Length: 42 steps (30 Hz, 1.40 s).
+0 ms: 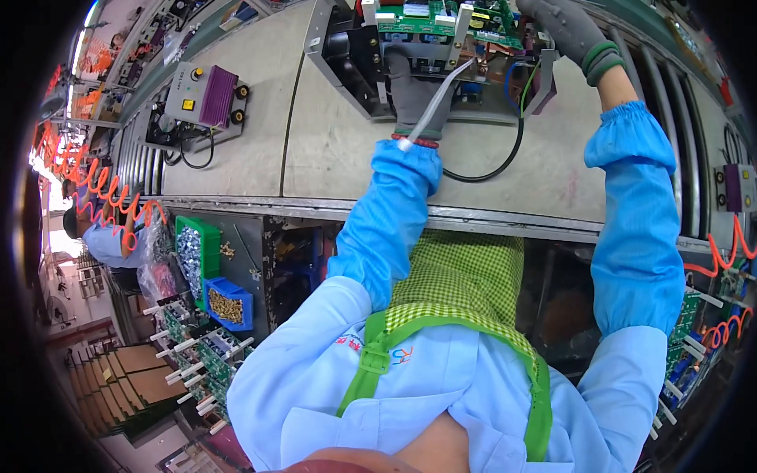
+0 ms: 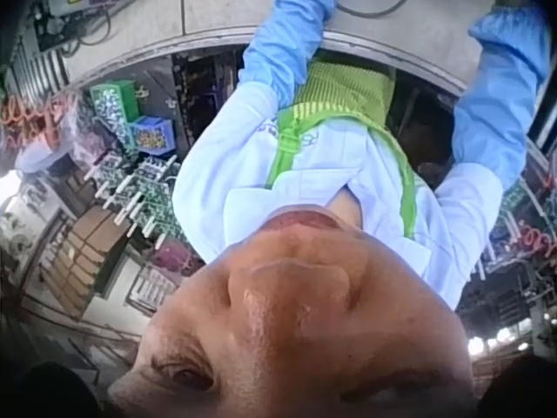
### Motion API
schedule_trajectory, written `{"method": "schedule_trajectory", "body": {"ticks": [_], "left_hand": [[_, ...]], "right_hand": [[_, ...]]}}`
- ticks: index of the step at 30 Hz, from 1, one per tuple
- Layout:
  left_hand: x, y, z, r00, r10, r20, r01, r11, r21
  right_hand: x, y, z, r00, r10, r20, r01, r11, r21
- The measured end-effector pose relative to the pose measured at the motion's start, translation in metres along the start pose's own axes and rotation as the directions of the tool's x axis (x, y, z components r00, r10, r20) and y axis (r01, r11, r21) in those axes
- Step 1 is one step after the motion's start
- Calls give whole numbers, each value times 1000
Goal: Assembling electronic components on PCBs and testing power supply units on a production line.
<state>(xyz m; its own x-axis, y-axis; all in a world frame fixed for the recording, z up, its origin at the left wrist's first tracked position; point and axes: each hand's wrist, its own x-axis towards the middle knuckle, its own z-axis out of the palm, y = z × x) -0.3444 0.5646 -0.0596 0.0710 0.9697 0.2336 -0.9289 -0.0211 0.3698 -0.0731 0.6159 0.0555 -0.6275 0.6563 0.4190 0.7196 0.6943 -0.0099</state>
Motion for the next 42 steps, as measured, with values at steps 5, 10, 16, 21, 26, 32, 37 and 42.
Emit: {"method": "schedule_trajectory", "body": {"ticks": [5, 10, 16, 21, 26, 32, 37, 42], "left_hand": [[-1, 0, -5, 999, -51, -12, 50, 994, -98], [-2, -3, 0, 994, -24, 102, 38, 990, -137], [-1, 11, 17, 973, -74, 219, 120, 972, -205], [-7, 6, 14, 991, -91, -94, 78, 988, -137], [-6, 3, 4, 990, -75, -123, 74, 997, -13], [-18, -3, 16, 989, 103, -103, -50, 903, 426], [-83, 13, -20, 991, -71, 115, -107, 109, 988], [-76, 60, -60, 976, -214, 38, -129, -433, 892]], "right_hand": [[43, -41, -52, 964, 257, 73, -266, 896, 357], [109, -117, -67, 974, 216, 63, -217, 976, 14], [165, -137, -25, 775, 309, 551, -359, 933, -18], [163, -132, -13, 868, 130, 480, -246, 951, 187], [153, -129, -18, 914, 115, 389, -254, 910, 328], [149, -110, -4, 952, 53, 302, -160, 926, 342], [147, -115, 2, 952, 52, 303, -122, 969, 215], [150, -135, -32, 883, 154, 444, -176, 984, 9]]}}
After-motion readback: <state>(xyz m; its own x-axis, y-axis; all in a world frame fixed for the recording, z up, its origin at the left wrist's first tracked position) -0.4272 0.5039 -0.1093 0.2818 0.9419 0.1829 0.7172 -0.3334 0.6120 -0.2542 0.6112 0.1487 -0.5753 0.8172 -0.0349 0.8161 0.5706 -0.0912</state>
